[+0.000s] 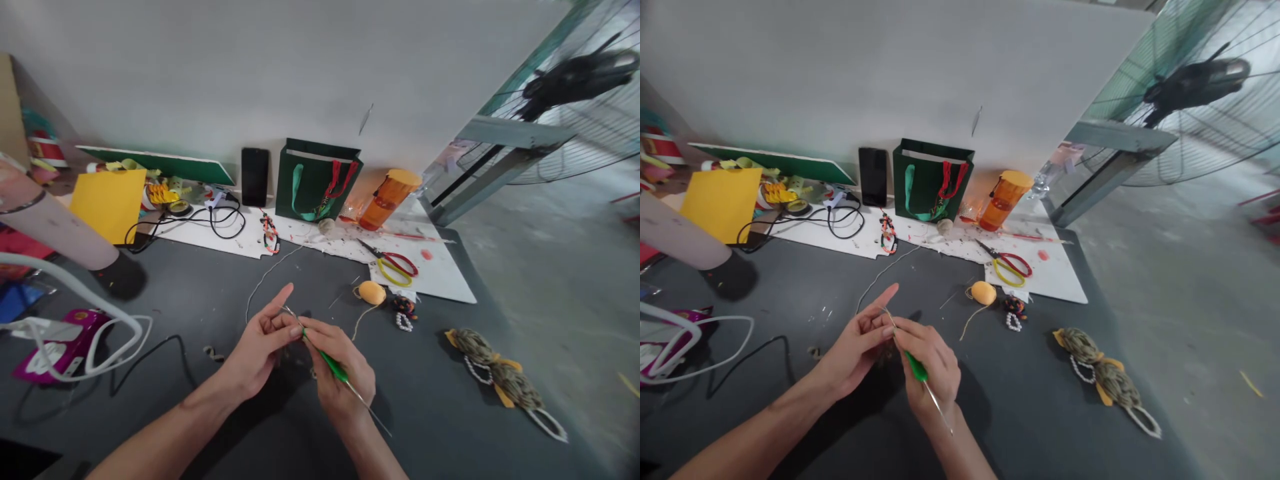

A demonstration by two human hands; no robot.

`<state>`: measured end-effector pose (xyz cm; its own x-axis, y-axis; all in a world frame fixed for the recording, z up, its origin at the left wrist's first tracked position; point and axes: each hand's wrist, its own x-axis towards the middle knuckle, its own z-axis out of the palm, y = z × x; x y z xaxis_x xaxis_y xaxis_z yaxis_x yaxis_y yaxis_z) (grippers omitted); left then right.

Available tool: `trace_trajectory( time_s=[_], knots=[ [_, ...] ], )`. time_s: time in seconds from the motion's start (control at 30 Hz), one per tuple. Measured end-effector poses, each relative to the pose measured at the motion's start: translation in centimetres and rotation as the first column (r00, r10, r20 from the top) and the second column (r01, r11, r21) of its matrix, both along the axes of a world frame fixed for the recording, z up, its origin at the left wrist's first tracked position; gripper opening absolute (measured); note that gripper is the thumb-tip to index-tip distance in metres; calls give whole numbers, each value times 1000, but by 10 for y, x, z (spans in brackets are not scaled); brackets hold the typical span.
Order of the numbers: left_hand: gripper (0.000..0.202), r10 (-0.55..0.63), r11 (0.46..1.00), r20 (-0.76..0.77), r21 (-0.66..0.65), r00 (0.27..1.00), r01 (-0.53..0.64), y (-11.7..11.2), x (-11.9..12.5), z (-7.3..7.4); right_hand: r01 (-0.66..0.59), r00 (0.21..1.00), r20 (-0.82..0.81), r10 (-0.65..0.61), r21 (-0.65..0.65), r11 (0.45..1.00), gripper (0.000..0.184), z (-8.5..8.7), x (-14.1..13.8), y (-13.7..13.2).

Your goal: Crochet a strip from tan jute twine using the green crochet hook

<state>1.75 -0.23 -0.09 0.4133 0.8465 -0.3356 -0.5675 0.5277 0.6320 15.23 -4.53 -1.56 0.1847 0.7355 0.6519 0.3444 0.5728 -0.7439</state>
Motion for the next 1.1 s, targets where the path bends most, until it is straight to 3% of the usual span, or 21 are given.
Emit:
trace_trajectory(
  time_s=[0.17,0.33,0.43,0.6,0.7,0.83,0.93,1.0,1.1],
  knots=[
    [71,-65,996,49,-63,997,68,3,-2,-1,15,964,-253,-85,-265,964,10,5,-5,-4],
    [61,-91,995,14,-46,996,91,6,-5,1,49,917,-359,-176,-336,941,11,4,0,-6],
    [57,-142,989,9,-36,990,142,8,-7,3,-35,893,-424,-149,-397,917,18,1,6,-2],
    [57,-183,983,4,-7,983,183,5,-7,5,-252,791,-607,-80,-441,861,25,1,1,1],
    [60,-179,984,-7,20,984,179,3,-6,4,-294,776,-627,-65,-452,842,25,3,-6,0],
    [52,-139,989,9,55,990,138,3,-4,3,-249,789,-608,-88,-447,859,26,7,-8,1],
    [50,-90,993,-28,75,996,92,3,-2,3,-179,879,-476,-34,-394,902,15,8,-5,1],
    [55,-49,996,-54,67,997,52,2,-1,2,-85,964,-264,14,-258,962,9,7,-3,0],
    [60,-34,999,-28,19,999,34,1,0,0,-7,1000,-7,7,-21,1000,28,4,-3,-1]
  ],
)
